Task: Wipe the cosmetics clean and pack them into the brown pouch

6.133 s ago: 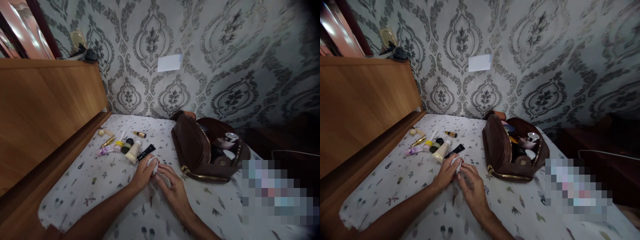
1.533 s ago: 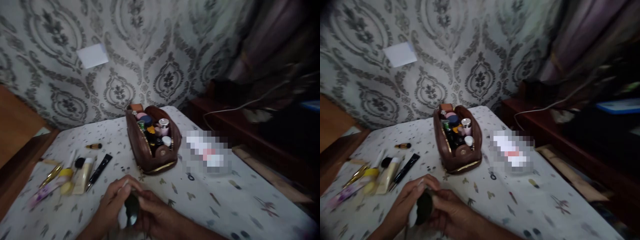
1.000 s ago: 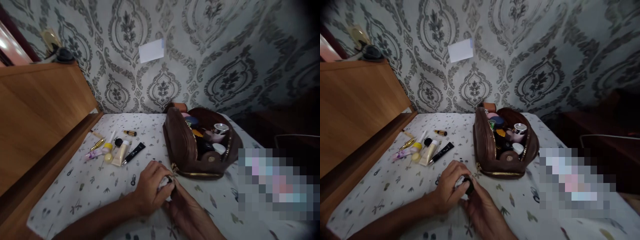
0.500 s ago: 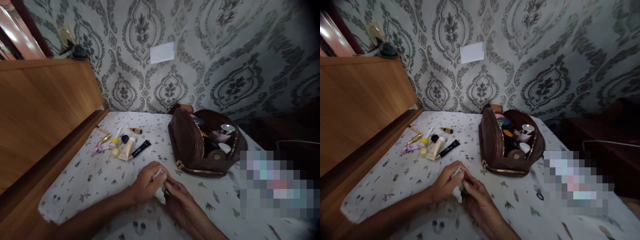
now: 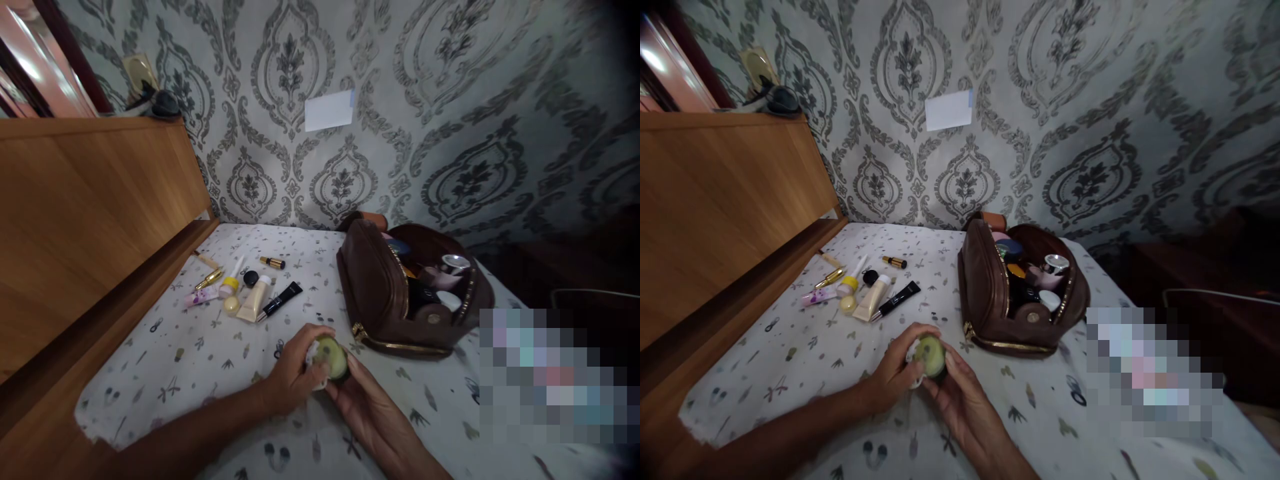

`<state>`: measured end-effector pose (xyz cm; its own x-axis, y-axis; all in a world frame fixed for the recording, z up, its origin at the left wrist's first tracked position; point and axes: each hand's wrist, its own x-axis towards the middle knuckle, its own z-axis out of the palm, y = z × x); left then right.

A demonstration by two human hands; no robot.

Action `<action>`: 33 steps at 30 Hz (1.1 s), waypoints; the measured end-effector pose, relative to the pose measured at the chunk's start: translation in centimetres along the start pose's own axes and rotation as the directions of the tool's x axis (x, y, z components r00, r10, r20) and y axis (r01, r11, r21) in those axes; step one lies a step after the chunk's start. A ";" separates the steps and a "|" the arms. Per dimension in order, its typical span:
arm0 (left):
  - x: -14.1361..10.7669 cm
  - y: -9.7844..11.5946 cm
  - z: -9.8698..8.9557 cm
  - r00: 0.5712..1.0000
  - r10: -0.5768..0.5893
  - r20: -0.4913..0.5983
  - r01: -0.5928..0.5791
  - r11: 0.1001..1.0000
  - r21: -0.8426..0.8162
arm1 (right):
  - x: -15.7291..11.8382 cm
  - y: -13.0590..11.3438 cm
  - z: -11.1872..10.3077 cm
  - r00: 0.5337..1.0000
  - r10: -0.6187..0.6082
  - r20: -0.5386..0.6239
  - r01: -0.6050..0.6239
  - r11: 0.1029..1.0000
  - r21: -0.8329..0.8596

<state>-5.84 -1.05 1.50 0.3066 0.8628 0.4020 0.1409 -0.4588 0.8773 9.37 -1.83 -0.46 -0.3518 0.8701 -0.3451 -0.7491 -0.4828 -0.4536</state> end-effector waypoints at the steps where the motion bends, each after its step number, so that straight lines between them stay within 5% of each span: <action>1: 0.0 -0.3 0.0 0.999 0.047 0.016 -0.047 0.998 0.038 | 0.1 0.0 0.0 1.000 -0.019 0.010 0.020 1.000 -0.023; 10: 0.1 -2.3 -0.7 0.982 0.159 0.099 -0.186 0.878 0.440 | -0.1 -0.3 0.7 0.997 -0.056 0.058 0.068 0.974 -0.217; 14: 0.2 -1.9 -1.5 0.984 0.154 0.088 -0.176 0.887 0.426 | -0.4 0.0 0.8 0.995 -0.015 0.097 0.038 0.969 -0.245; 19: 0.1 -0.2 -2.0 0.995 -0.026 0.093 -0.004 0.952 0.306 | -0.2 0.6 0.2 0.991 -0.012 0.135 0.045 0.968 -0.245; 25: -0.3 0.2 -1.4 0.986 -0.149 0.069 0.130 0.967 0.220 | -0.6 0.5 0.3 0.973 -0.181 0.145 0.218 0.930 -0.296; 29: 0.2 0.3 -0.9 0.997 -0.041 0.071 0.015 0.945 0.328 | -0.9 -0.3 0.1 0.937 -0.323 0.135 0.350 0.870 -0.347; 33: 3.0 2.6 -1.0 0.990 0.104 0.100 -0.138 0.886 0.444 | -1.8 -1.7 -0.1 0.906 -0.399 0.141 0.422 0.826 -0.374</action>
<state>-5.47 0.50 5.26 0.4125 0.7849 0.4624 0.5003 -0.6194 0.6051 11.32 -2.58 0.89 -0.0985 0.9950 -0.0157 -0.5576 -0.0683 -0.8273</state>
